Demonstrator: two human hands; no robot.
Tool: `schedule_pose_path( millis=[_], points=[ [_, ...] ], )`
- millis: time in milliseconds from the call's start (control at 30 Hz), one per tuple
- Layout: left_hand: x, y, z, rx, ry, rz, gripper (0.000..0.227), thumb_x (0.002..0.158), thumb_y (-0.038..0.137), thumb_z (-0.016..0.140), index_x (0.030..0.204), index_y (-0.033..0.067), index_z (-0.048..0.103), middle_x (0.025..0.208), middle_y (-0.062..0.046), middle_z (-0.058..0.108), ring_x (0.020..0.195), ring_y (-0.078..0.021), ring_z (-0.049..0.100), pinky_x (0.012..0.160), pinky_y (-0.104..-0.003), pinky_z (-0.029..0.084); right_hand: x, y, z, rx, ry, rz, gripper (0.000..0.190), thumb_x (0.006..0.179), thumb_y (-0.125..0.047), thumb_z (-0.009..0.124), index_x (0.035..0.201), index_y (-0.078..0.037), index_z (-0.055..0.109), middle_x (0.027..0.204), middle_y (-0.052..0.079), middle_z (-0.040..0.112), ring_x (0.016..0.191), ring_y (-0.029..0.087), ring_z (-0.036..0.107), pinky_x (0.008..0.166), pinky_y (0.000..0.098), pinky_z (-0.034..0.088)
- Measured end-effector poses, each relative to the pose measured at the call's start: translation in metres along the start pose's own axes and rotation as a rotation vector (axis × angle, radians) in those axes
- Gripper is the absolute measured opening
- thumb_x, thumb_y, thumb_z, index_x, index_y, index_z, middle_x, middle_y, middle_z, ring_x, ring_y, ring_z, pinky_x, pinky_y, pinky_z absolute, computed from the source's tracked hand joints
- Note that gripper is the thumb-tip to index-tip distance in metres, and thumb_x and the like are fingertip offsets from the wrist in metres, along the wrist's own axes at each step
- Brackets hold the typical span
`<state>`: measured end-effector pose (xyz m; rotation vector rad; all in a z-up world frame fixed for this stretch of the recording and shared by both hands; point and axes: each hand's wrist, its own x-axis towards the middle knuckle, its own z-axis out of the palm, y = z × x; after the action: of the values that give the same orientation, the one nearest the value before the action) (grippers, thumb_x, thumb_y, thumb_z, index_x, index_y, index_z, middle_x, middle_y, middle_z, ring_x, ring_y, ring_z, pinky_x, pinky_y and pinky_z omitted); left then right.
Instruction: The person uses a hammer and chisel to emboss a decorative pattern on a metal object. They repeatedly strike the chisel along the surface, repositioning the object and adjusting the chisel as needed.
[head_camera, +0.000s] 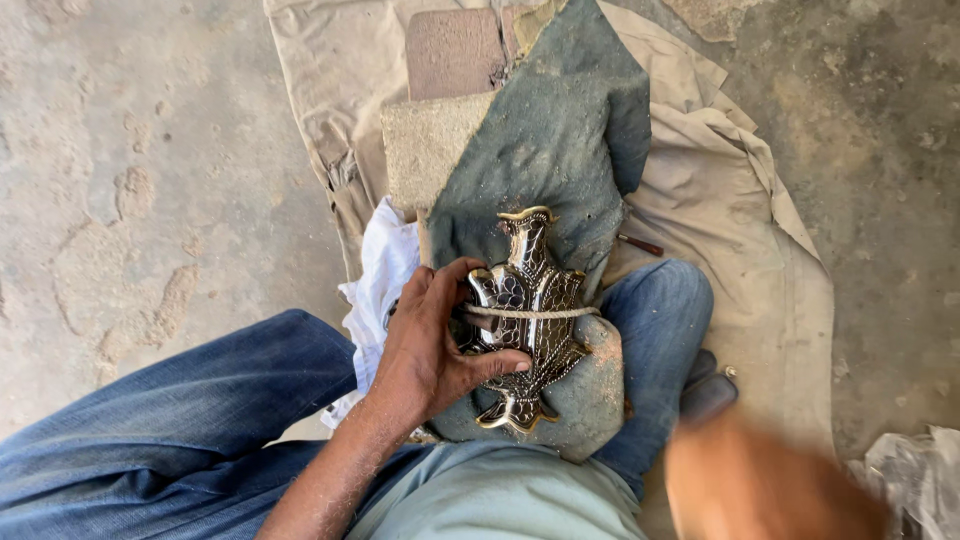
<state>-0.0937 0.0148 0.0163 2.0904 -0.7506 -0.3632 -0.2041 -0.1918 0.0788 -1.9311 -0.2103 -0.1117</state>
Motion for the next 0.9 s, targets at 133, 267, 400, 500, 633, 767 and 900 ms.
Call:
schedule_pose_path(
  millis=[133,267,400,500,633,767,900],
  points=[
    [0.003,0.002,-0.003,0.003,-0.033,-0.021,0.103,0.057,0.049,0.096,0.140,0.0056,0.051,0.106,-0.016,0.057,0.100,-0.0337,0.055,0.087,-0.044,0.049,0.093,0.042,-0.038,-0.420,0.248,-0.247,0.012,0.109,-0.008,0.068,0.120,-0.004,0.069,0.110,0.009,0.073,0.094,0.018,0.071,0.082,0.0288,0.057],
    [0.006,0.006,-0.005,-0.029,-0.077,-0.044,0.105,0.054,0.048,0.096,0.140,0.0070,0.051,0.103,-0.014,0.058,0.098,-0.0334,0.055,0.085,-0.044,0.048,0.177,0.132,-0.061,-0.833,0.204,-0.518,0.027,0.099,-0.017,0.072,0.119,0.002,0.072,0.124,0.018,0.070,0.115,0.033,0.066,0.094,0.0452,0.051],
    [0.014,0.008,-0.012,0.028,-0.125,-0.028,0.103,0.054,0.045,0.096,0.139,0.0063,0.053,0.105,-0.015,0.056,0.097,-0.0337,0.055,0.084,-0.043,0.048,0.199,0.180,-0.060,-0.485,0.048,-0.217,0.026,0.107,-0.025,0.071,0.118,-0.002,0.075,0.114,0.015,0.076,0.106,0.025,0.073,0.088,0.0390,0.056],
    [0.025,0.010,-0.015,0.076,-0.168,0.005,0.104,0.053,0.045,0.095,0.139,0.0055,0.054,0.106,-0.016,0.056,0.097,-0.0334,0.055,0.086,-0.043,0.048,0.182,0.182,-0.055,-0.387,0.018,-0.134,0.024,0.110,-0.028,0.069,0.115,-0.006,0.079,0.109,0.011,0.079,0.099,0.021,0.076,0.086,0.0367,0.059],
    [0.034,0.015,-0.022,0.145,-0.138,0.161,0.105,0.055,0.051,0.092,0.140,0.0033,0.053,0.111,-0.013,0.065,0.102,-0.0319,0.056,0.090,-0.043,0.046,0.149,0.177,-0.049,-0.191,-0.082,-0.015,0.027,0.107,-0.030,0.065,0.116,-0.008,0.079,0.107,0.008,0.080,0.092,0.021,0.074,0.083,0.0365,0.060],
    [0.032,0.020,-0.027,0.278,-0.160,0.124,0.106,0.054,0.055,0.091,0.141,0.0068,0.053,0.100,-0.009,0.072,0.099,-0.0305,0.056,0.091,-0.042,0.043,0.116,0.164,-0.048,-0.068,-0.145,0.184,0.030,0.105,-0.030,0.063,0.118,-0.006,0.075,0.108,0.009,0.079,0.099,0.020,0.074,0.086,0.0351,0.059],
    [0.024,0.027,-0.027,0.320,-0.128,0.071,0.111,0.056,0.058,0.089,0.147,0.0079,0.050,0.085,-0.011,0.071,0.090,-0.0315,0.059,0.087,-0.045,0.045,0.084,0.117,-0.044,-0.210,0.132,-0.062,0.030,0.105,-0.024,0.060,0.123,-0.002,0.071,0.122,0.015,0.073,0.118,0.026,0.067,0.105,0.0376,0.050]
  ],
)
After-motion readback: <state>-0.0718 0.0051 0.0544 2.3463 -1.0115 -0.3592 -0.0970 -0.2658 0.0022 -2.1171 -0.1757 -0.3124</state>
